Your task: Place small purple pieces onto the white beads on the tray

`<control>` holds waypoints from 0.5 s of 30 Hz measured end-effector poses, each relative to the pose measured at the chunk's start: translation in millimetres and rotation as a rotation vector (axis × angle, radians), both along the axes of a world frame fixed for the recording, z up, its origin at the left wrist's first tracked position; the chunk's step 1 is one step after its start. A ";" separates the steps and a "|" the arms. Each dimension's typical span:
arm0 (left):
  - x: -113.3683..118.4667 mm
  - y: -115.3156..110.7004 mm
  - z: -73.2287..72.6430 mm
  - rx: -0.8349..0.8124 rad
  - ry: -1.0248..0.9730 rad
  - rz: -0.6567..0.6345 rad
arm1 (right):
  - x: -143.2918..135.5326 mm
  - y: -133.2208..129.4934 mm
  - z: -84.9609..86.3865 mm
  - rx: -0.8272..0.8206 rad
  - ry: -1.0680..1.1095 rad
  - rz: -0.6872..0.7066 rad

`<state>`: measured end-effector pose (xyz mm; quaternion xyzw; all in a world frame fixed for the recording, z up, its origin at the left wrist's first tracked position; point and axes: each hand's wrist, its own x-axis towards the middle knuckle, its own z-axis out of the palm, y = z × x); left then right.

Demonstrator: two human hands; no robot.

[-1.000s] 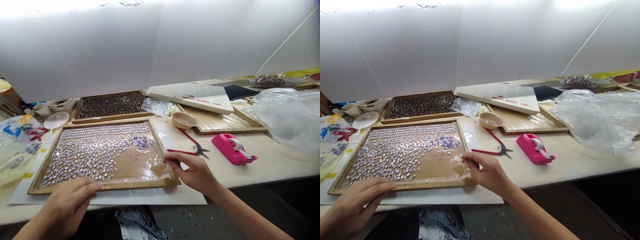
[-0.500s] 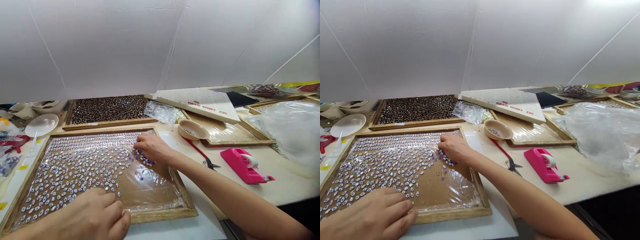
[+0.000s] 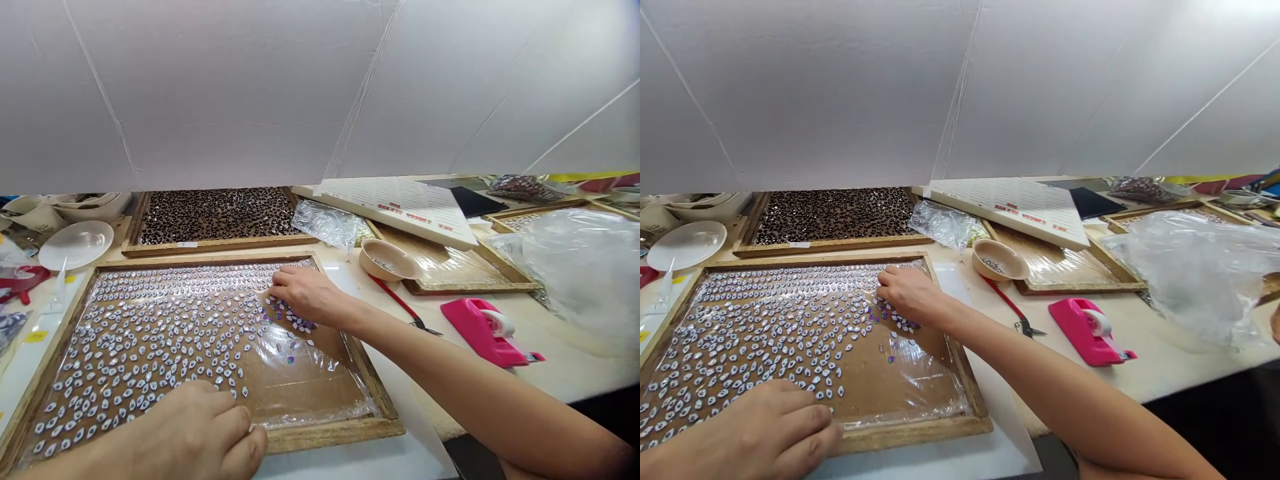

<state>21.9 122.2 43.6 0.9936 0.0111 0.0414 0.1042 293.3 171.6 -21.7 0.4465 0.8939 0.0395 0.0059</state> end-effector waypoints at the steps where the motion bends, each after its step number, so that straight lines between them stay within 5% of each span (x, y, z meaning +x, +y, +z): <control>1: -0.1 0.4 -0.4 -0.005 -0.001 0.009 | -1.0 -0.3 0.7 0.004 -0.019 0.006; 15: 3.0 5.3 -5.3 -0.034 -0.014 0.000 | -4.9 4.8 15.2 -0.006 -0.023 0.041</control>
